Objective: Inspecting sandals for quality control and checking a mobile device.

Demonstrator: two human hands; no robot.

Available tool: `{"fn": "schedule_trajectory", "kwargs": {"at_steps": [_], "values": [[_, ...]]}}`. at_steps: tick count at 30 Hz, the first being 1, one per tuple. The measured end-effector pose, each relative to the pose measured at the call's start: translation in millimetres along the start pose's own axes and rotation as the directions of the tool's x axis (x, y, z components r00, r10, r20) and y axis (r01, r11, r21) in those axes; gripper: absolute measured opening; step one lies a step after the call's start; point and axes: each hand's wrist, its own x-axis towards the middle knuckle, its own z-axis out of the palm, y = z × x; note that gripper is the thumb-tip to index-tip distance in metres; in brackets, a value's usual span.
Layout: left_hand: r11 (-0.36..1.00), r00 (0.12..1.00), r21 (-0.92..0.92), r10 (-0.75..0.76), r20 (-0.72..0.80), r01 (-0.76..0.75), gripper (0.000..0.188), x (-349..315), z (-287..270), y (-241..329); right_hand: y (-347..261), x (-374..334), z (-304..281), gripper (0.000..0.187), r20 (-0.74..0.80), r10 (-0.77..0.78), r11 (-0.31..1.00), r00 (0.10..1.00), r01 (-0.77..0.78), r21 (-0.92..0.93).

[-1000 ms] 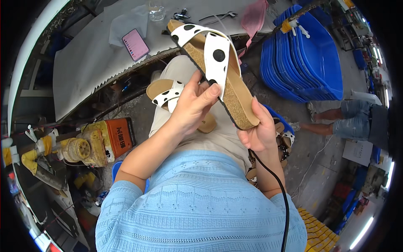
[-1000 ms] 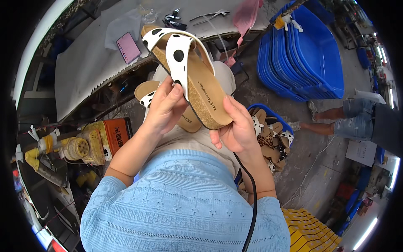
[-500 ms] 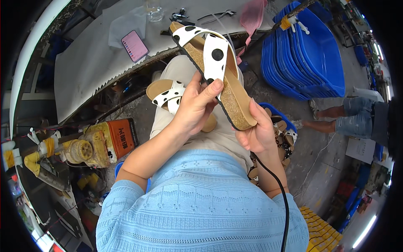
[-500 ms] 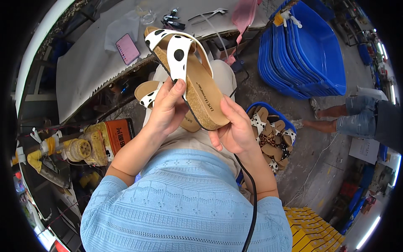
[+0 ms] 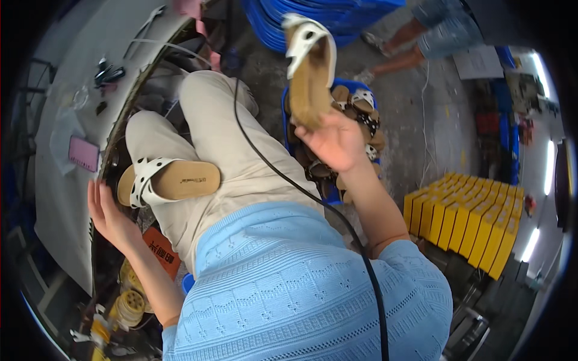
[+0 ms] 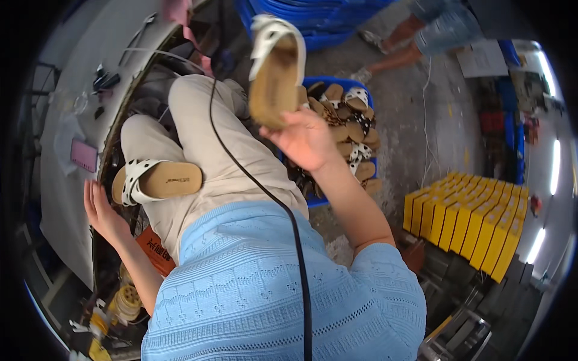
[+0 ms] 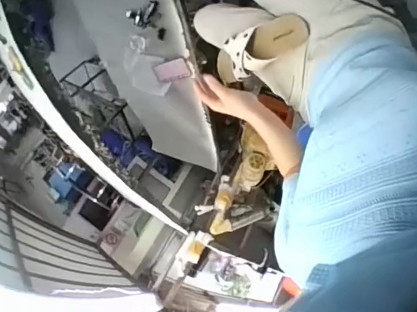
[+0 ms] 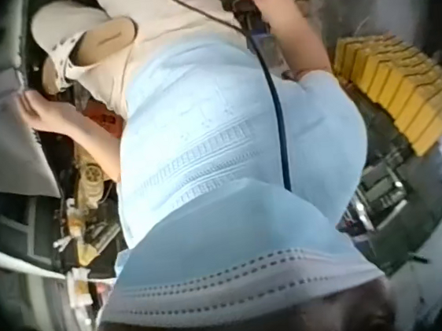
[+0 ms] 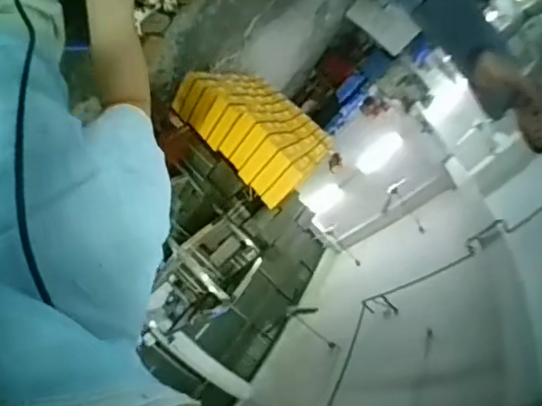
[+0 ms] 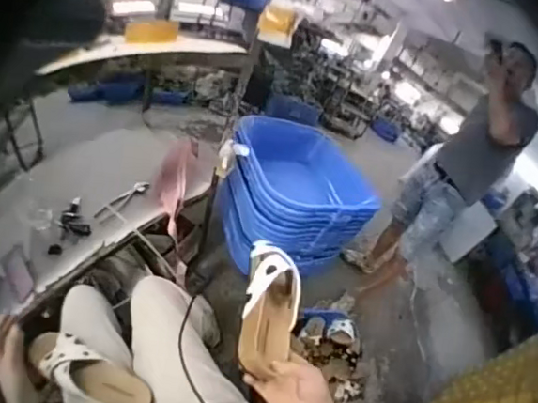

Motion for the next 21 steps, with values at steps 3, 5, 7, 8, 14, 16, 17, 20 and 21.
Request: {"fn": "schedule_trajectory", "kwargs": {"at_steps": [3,5,7,8,14,16,17,20,21], "values": [[0.985,0.987,0.058,-0.159,-0.037,0.160,0.049,-2,-26,-39,-26,-18,-62,0.043,-0.265,-0.202,0.968,0.943,0.234,0.094],[0.934,0.936,0.068,-0.347,-0.058,0.351,0.049,-10,-28,-52,-42,-34,-111,0.038,-0.426,-0.318,0.931,0.847,0.363,0.027],[0.863,0.865,-0.060,-0.500,0.031,0.501,0.043,-16,-23,-58,-49,-50,-147,0.034,-0.589,-0.359,0.911,0.724,0.409,-0.053],[0.862,0.864,-0.051,-0.503,0.036,0.504,0.043,-15,-22,-63,-51,-62,-169,0.038,-0.611,-0.354,0.916,0.708,0.395,-0.074],[0.850,0.858,-0.120,-0.506,0.084,0.513,0.038,-8,-19,-65,-27,-136,-247,0.059,-0.764,-0.240,0.961,0.599,0.033,-0.276],[0.851,0.857,-0.101,-0.509,0.080,0.515,0.038,-3,-21,-74,-14,-160,-293,0.070,-0.757,-0.188,0.945,0.626,-0.094,-0.313],[0.853,0.858,-0.092,-0.507,0.080,0.513,0.038,-1,-23,-78,-2,-163,-306,0.070,-0.759,-0.182,0.948,0.626,-0.094,-0.304],[0.840,0.846,-0.109,-0.533,0.027,0.532,0.036,-2,-32,-69,36,-164,-328,0.069,-0.795,-0.073,0.929,0.603,-0.248,-0.274],[0.853,0.858,-0.099,-0.514,-0.002,0.512,0.035,-3,-29,-62,49,-169,-347,0.064,-0.807,-0.035,0.911,0.589,-0.314,-0.269]]}}
